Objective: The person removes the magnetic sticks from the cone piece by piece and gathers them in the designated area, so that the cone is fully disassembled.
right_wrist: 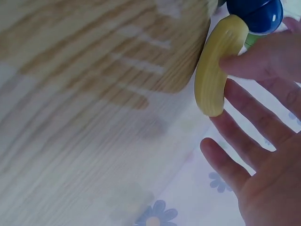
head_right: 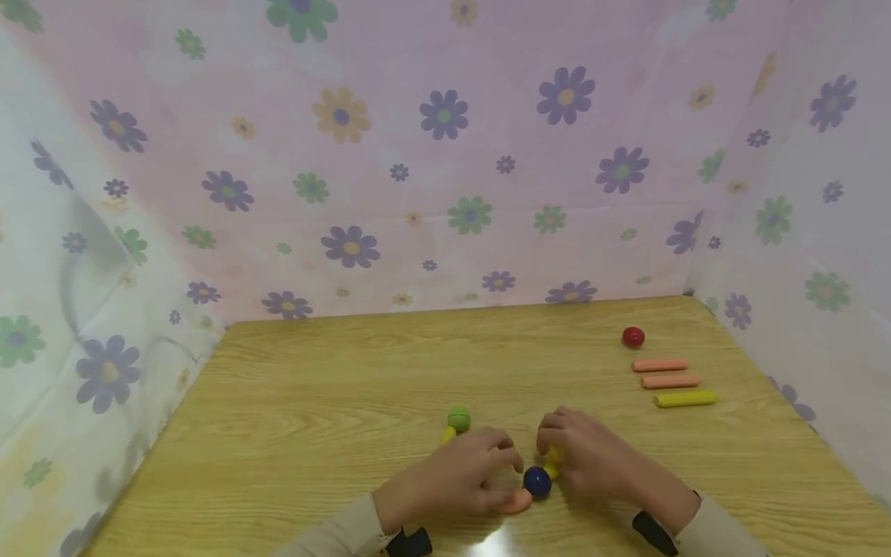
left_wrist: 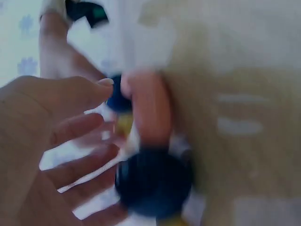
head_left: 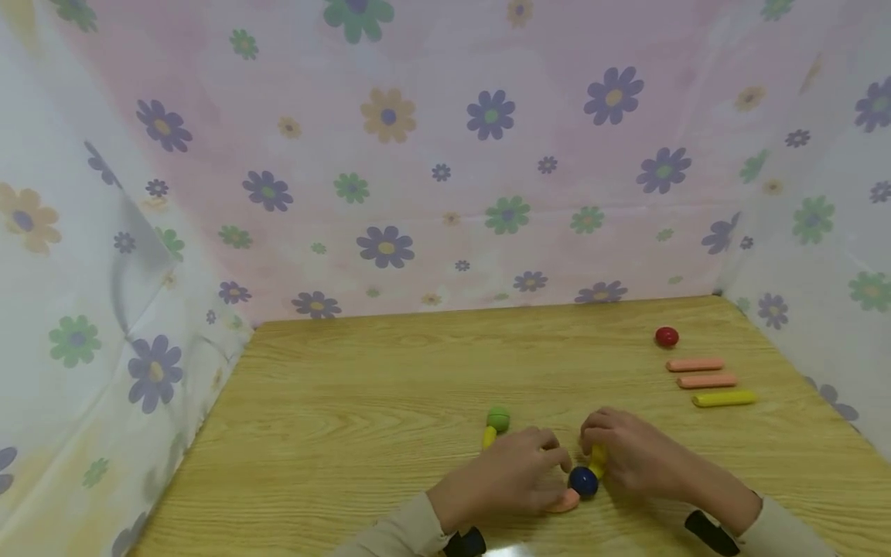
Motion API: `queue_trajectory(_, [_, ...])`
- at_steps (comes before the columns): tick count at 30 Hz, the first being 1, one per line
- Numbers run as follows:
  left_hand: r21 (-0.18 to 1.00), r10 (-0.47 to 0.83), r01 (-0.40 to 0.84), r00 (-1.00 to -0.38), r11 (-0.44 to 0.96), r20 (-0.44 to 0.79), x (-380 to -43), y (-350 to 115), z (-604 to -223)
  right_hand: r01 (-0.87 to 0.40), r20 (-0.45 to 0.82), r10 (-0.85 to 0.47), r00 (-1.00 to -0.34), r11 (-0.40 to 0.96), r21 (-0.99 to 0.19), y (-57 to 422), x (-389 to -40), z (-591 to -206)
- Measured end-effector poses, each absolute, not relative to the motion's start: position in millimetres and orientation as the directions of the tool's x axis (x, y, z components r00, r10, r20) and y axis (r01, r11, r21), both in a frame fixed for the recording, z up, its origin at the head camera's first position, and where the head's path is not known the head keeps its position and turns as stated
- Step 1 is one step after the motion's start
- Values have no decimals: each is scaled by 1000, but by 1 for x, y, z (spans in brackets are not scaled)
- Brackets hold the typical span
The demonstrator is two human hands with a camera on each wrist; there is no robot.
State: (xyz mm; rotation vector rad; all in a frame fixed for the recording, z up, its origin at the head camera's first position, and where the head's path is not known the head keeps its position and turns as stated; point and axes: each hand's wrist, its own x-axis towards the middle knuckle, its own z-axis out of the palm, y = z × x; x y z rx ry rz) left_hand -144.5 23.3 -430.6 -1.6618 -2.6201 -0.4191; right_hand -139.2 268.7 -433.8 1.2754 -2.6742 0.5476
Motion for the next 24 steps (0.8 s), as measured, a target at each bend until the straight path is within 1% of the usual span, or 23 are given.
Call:
queue_trajectory(2, [223, 895, 888, -433, 403, 104, -138, 29, -432, -761, 246, -723, -645, 582, -286, 271, -136, -432])
queue_trajectory(4, [228, 889, 876, -451, 425, 74, -134, 32, -434, -748, 224, -719, -658, 589, -307, 274, -134, -431])
queue_trajectory(8, [253, 875, 859, -478, 445, 85, -133, 34, -438, -737, 214, -714, -667, 591, -327, 280, -129, -431])
queue_trajectory(12, [300, 869, 849, -483, 435, 105, -135, 34, -440, -765, 251, -728, -639, 563, -314, 281, -128, -433])
queue_trajectory(15, [358, 863, 825, -497, 437, 94, -137, 34, -440, -787, 292, -733, -614, 545, -289, 280, -128, -437])
queue_trajectory(17, [396, 861, 809, -501, 434, 80, -138, 33, -441, -791, 313, -727, -611, 547, -275, 278, -126, -441])
queue_trajectory(20, [442, 861, 788, -504, 429, 63, -139, 33, -444, -775, 320, -706, -632, 568, -277, 277, -123, -444])
queue_trajectory(24, [494, 854, 758, -517, 427, 55, -139, 31, -448, -740, 283, -686, -671, 596, -311, 275, -119, -445])
